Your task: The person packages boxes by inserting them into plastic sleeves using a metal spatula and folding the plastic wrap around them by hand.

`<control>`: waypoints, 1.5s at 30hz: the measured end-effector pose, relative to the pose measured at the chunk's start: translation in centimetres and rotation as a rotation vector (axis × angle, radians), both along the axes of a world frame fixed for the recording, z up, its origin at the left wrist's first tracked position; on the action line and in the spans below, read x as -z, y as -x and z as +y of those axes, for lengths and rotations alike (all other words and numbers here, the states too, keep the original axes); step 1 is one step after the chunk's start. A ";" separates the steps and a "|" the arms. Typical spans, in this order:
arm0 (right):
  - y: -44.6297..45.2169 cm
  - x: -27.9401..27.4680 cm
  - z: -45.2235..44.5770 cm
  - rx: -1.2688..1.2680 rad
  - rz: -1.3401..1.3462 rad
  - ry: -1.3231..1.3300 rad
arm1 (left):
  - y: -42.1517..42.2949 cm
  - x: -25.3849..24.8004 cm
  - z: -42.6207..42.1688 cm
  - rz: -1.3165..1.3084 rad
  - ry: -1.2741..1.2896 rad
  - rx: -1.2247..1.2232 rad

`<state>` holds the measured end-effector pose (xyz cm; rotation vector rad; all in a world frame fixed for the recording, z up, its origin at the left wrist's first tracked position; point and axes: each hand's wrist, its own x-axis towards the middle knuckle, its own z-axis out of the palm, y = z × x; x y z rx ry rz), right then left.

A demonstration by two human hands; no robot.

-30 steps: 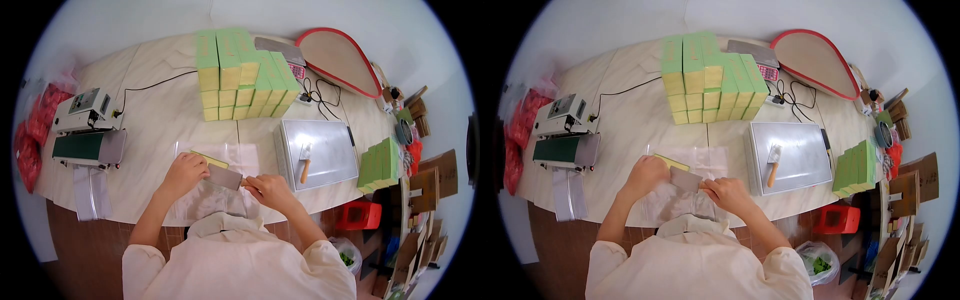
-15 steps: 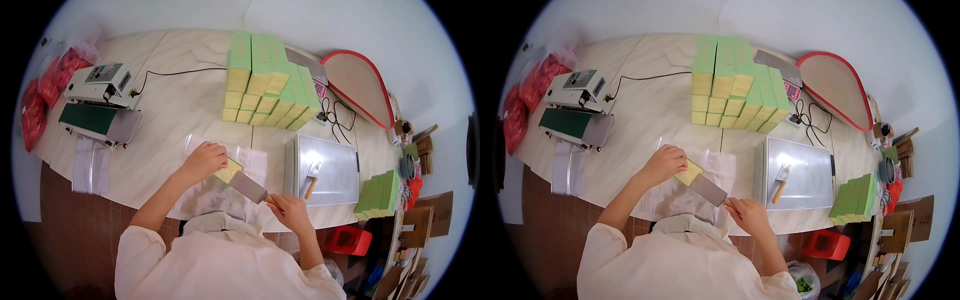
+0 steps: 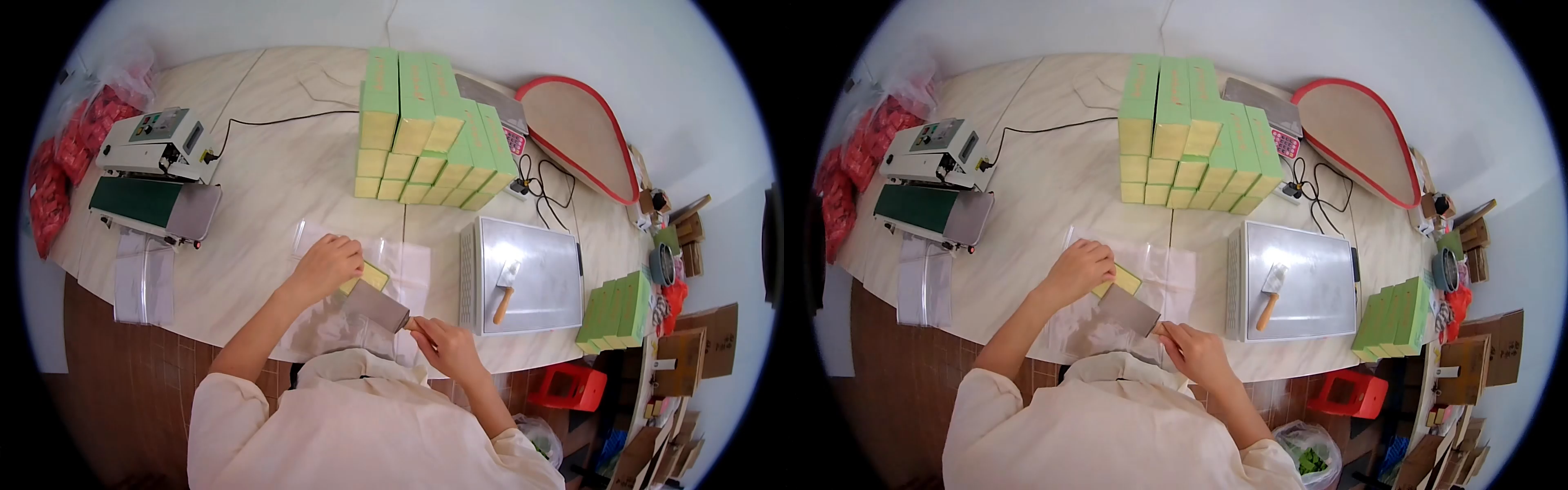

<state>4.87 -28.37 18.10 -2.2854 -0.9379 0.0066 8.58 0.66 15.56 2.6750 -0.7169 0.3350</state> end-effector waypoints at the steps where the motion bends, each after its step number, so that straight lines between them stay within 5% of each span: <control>1: -0.2 0.0 0.1 0.027 0.000 0.056 | 0.1 0.0 0.0 0.002 0.008 -0.007; 14: -2.1 0.0 1.1 0.100 -0.056 0.097 | 0.0 -2.2 -0.8 -0.094 0.129 -0.118; 36: -2.4 -0.7 1.5 0.129 0.010 0.101 | 0.8 -0.6 0.0 0.035 -0.025 0.091; 40: -2.2 -1.1 -1.4 0.057 0.130 -0.144 | 2.6 -1.9 1.3 0.089 0.166 -0.219; 43: -2.1 -1.7 -6.6 0.311 0.493 -0.247 | 3.8 -0.8 3.7 0.269 0.437 -0.409; 45: -3.3 -0.7 -10.5 0.554 0.590 -0.377 | 4.3 2.4 4.2 0.413 0.888 -0.323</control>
